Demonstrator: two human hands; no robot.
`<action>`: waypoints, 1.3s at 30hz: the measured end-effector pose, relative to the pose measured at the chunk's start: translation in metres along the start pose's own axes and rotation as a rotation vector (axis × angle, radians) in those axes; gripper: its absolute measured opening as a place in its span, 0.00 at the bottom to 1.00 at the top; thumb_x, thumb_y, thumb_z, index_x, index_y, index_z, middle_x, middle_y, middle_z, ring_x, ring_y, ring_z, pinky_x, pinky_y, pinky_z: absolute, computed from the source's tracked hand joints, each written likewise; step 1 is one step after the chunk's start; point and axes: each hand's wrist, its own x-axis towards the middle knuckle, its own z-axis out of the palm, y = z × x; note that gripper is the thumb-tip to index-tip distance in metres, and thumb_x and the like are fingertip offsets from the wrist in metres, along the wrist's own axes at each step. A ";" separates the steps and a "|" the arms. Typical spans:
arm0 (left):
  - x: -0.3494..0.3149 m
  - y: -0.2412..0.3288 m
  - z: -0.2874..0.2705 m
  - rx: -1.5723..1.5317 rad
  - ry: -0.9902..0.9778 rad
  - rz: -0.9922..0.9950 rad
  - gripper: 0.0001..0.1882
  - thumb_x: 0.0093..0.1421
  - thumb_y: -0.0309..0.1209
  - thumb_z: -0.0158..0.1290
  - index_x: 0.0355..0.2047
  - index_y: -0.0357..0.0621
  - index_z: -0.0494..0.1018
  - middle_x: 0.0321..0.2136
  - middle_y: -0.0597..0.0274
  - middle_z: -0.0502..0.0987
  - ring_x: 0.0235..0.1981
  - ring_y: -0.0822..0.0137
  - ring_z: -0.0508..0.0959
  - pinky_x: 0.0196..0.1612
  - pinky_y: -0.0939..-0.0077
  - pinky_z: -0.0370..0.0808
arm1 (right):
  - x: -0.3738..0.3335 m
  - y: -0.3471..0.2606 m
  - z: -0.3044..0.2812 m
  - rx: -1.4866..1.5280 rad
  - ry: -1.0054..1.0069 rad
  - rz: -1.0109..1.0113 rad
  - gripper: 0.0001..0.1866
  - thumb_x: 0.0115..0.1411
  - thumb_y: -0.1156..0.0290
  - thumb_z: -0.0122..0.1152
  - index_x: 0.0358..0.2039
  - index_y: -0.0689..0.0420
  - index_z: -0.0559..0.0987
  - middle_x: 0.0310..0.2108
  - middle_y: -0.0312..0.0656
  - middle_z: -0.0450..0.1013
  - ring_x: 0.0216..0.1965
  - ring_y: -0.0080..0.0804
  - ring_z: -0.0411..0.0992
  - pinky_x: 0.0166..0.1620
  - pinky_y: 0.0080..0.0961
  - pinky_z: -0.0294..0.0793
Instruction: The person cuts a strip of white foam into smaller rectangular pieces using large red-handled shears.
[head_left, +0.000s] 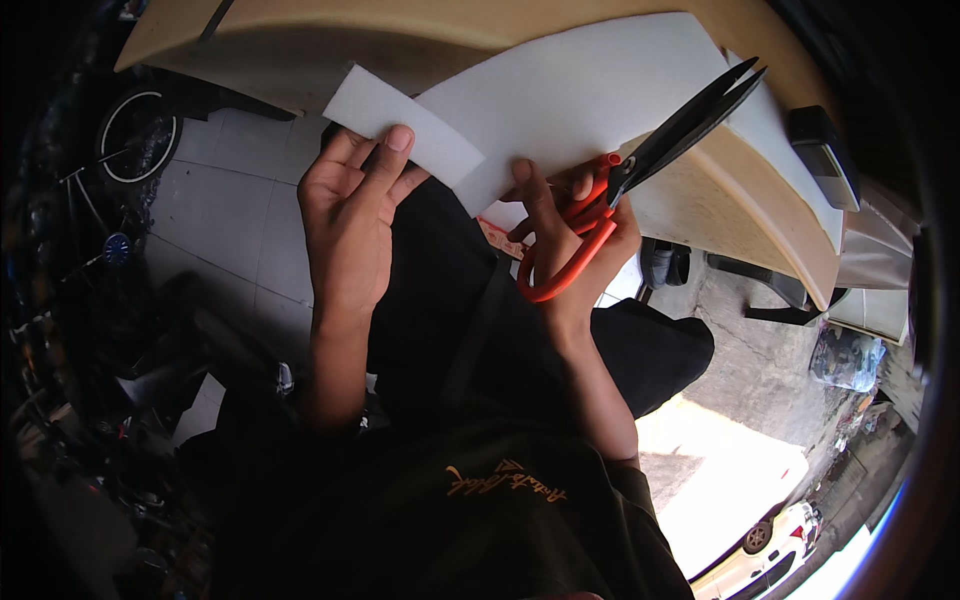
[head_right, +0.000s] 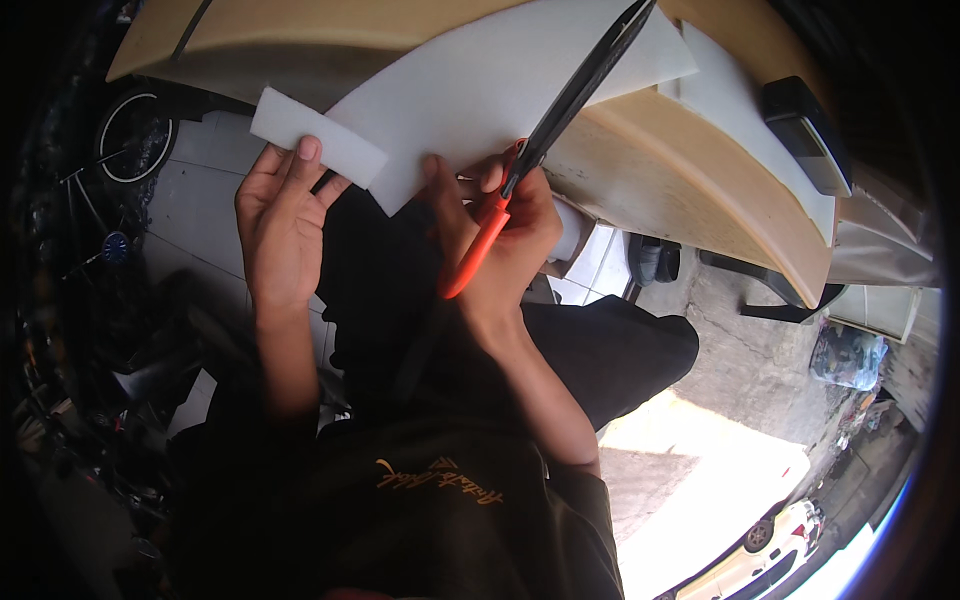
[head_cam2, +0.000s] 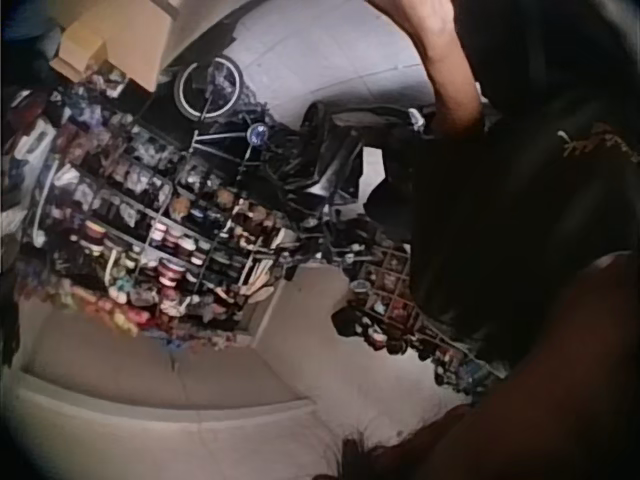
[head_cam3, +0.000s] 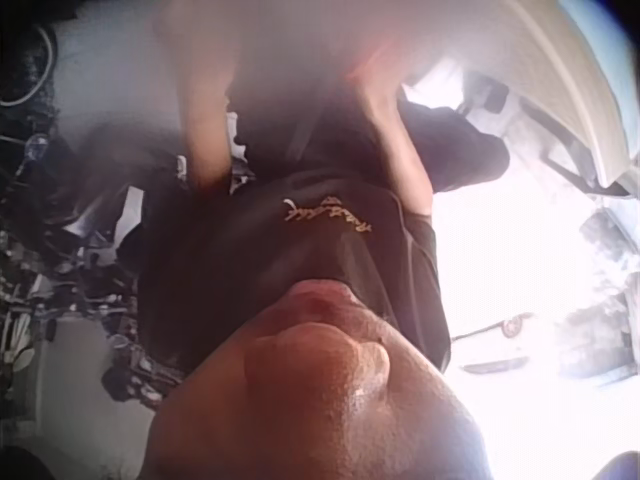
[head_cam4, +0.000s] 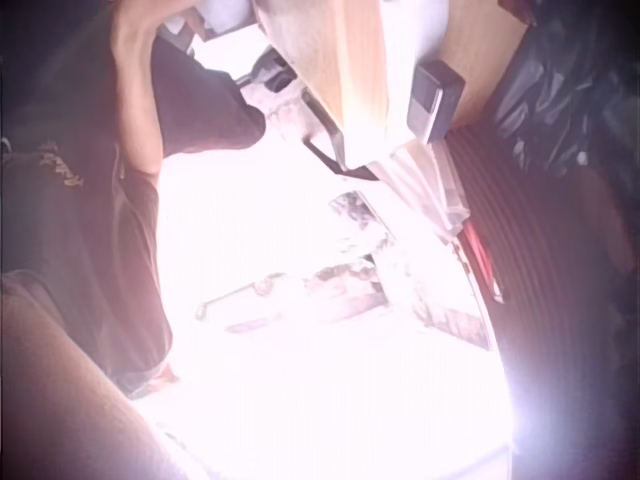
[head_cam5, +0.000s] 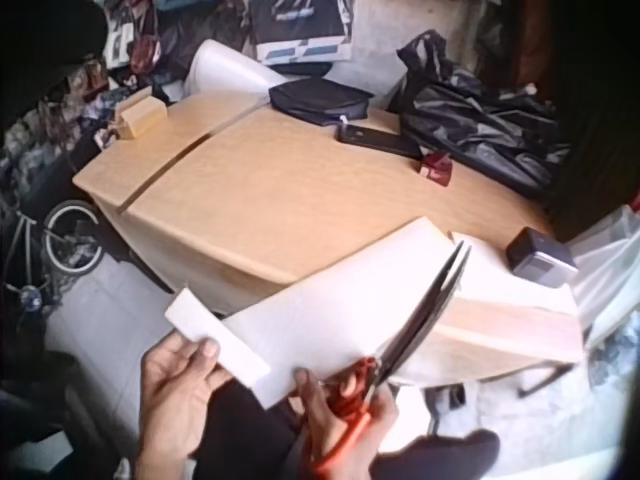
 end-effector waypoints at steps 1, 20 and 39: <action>-0.001 0.004 -0.001 -0.019 0.020 -0.030 0.13 0.61 0.29 0.55 0.43 0.34 0.73 0.40 0.55 0.77 0.44 0.66 0.77 0.49 0.64 0.74 | 0.001 0.001 -0.001 0.010 -0.001 0.026 0.16 0.51 0.80 0.68 0.25 0.57 0.65 0.21 0.37 0.70 0.21 0.24 0.73 0.22 0.18 0.72; -0.003 -0.012 0.002 -0.177 -0.028 -0.309 0.07 0.57 0.25 0.58 0.32 0.32 0.76 0.34 0.53 0.79 0.37 0.65 0.80 0.46 0.68 0.77 | -0.004 0.009 0.000 0.053 0.027 0.069 0.16 0.51 0.79 0.68 0.26 0.56 0.66 0.23 0.37 0.71 0.24 0.21 0.73 0.22 0.16 0.75; -0.006 -0.014 0.012 -0.159 0.104 -0.126 0.10 0.51 0.19 0.62 0.30 0.36 0.70 0.33 0.54 0.78 0.35 0.65 0.80 0.39 0.71 0.79 | -0.006 0.010 0.000 0.065 0.003 0.098 0.16 0.52 0.79 0.68 0.27 0.56 0.66 0.24 0.39 0.72 0.25 0.24 0.76 0.21 0.15 0.75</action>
